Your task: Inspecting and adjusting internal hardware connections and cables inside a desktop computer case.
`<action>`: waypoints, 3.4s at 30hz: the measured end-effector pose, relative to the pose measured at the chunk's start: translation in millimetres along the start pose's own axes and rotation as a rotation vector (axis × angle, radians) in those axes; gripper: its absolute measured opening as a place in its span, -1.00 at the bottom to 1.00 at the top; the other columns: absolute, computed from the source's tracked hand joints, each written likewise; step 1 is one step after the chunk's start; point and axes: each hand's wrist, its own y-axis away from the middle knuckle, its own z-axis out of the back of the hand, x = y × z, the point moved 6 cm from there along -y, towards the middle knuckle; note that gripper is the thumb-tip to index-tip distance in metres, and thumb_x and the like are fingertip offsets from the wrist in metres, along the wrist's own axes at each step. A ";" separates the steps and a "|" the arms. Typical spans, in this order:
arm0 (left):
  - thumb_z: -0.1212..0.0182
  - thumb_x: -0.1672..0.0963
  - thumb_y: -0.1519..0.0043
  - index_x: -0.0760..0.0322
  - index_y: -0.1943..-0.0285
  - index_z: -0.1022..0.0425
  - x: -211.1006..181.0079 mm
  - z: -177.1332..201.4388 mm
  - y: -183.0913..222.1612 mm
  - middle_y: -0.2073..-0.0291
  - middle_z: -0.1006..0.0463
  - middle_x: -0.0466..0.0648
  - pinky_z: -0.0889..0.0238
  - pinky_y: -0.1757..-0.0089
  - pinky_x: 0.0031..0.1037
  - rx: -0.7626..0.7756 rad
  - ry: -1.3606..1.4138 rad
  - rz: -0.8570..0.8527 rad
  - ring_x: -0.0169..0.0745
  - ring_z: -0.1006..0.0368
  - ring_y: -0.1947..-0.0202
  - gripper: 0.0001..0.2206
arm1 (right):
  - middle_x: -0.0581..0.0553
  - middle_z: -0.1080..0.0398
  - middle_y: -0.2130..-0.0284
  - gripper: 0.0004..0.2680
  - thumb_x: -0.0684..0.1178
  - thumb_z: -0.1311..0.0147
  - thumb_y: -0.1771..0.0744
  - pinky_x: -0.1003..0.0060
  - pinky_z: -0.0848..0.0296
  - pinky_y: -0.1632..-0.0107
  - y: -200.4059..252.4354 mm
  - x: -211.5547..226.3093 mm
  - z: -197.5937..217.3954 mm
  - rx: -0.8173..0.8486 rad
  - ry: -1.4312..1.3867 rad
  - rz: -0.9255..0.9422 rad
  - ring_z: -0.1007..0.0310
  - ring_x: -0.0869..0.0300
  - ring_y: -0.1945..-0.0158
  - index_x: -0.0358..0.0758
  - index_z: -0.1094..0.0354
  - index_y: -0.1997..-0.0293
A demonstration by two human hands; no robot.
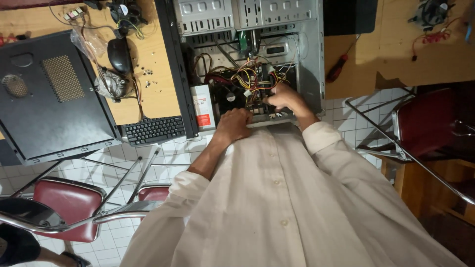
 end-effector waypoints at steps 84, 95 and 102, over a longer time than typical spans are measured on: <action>-0.21 0.22 -0.22 0.20 0.00 -0.67 0.6 33.9 -167.7 0.35 -0.66 0.22 -0.55 0.38 -0.01 -0.259 -0.337 -0.080 0.30 -0.65 0.31 -0.78 | -0.19 -0.49 0.56 -0.69 0.24 -0.34 -0.21 0.01 -0.46 0.26 -54.3 -46.9 0.2 -0.293 0.171 0.357 -0.57 -0.11 0.32 -0.24 -0.56 0.38; -0.20 0.07 -0.13 0.45 0.14 -0.62 -35.9 40.9 -107.6 0.40 -0.62 0.32 -0.53 0.43 0.07 -0.204 -0.553 -0.243 0.36 -0.63 0.38 -0.69 | -0.21 -0.46 0.64 -0.74 0.11 -0.29 -0.26 0.03 -0.44 0.45 -37.4 -27.0 1.1 -0.457 0.204 0.453 -0.56 -0.16 0.48 -0.31 -0.50 0.50; -0.35 0.24 -0.06 0.49 0.08 -0.63 -8.2 31.4 -119.6 0.35 -0.63 0.24 -0.54 0.19 -0.01 -0.401 -0.629 -0.427 0.28 -0.61 0.24 -0.75 | -0.23 -0.40 0.71 -0.85 -0.06 -0.21 -0.24 0.15 -0.32 0.56 -3.1 -2.3 10.8 -0.662 0.132 0.606 -0.51 -0.12 0.55 -0.24 -0.49 0.57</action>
